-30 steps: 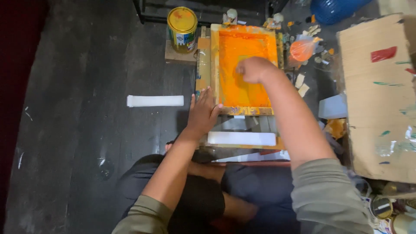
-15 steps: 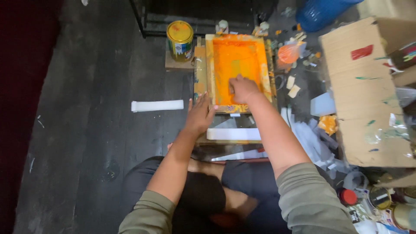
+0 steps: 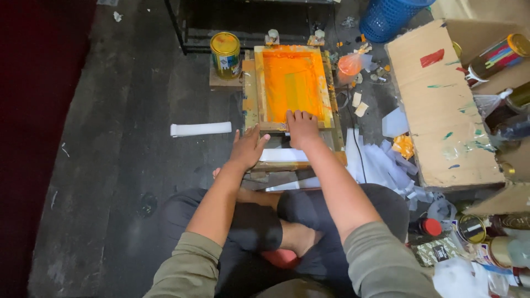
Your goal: The person sits on the floor and uses a squeegee to spread orange ink across a screen printing frame. They then place a white strip of material under the frame, pull it through, and inspect the printed result before repeating the process.
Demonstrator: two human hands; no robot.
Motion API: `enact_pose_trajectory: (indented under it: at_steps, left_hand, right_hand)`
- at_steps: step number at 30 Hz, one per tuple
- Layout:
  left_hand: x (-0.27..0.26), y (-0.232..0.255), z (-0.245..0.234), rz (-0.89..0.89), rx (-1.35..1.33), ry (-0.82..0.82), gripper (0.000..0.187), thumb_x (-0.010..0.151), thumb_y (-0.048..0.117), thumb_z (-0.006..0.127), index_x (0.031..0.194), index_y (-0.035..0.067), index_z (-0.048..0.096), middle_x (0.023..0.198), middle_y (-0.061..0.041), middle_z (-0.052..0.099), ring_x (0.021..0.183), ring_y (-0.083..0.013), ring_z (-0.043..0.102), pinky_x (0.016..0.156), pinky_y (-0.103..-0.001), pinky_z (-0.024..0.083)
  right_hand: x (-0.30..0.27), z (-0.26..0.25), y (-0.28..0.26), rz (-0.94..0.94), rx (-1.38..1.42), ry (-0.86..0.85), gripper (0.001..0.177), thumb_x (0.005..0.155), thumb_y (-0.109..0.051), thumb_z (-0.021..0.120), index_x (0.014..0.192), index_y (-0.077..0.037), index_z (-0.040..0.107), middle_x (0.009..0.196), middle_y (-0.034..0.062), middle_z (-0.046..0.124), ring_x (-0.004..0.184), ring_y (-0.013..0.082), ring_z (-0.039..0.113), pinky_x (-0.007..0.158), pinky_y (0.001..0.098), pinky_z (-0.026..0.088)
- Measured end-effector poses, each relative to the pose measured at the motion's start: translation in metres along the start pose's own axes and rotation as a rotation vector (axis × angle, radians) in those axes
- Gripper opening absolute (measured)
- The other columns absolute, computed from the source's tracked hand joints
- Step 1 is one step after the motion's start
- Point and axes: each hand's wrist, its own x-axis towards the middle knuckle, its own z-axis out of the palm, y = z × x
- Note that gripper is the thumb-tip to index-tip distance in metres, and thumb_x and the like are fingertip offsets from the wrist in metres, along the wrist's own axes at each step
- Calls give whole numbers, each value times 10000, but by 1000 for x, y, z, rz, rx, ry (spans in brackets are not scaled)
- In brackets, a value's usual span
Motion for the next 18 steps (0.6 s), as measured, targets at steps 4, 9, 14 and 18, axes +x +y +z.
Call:
enact_pose_trajectory:
  at_steps: [4,9,14,18]
  left_hand:
    - [0,6,1,-7,7,12,843,1085,661,178,1611,14,300,1643,-217,338,1559,-321,255,1290,-547,-37]
    - [11,3,3,9,53,60,850,1083,643,179,1588,-25,325,1619,-239,375,1547,-334,295,1280,-567,-32]
    - [27,1,-2,40,-13,104,837,1092,615,245,1585,-58,307,1619,-272,350,1542,-372,286,1280,-575,-24]
    - [51,0,-6,39,-74,121,801,1099,573,282,1598,-53,262,1648,-266,282,1553,-373,245,1291,-569,-27]
  right_hand:
    - [-40,-10,-15,33,92,63,983,863,-64,743,1657,-63,162,1660,247,229,1553,394,140,1219,563,138]
    - [-33,5,-9,3,171,223,809,928,-126,650,1636,-97,261,1614,203,310,1539,351,197,1200,507,169]
    - [1,6,17,-55,160,219,638,915,-175,631,1536,-164,481,1443,115,531,1399,304,444,1105,523,307]
    - [21,-39,34,-92,297,-56,516,871,-131,598,1383,-139,665,1325,160,700,1314,381,593,1086,546,443]
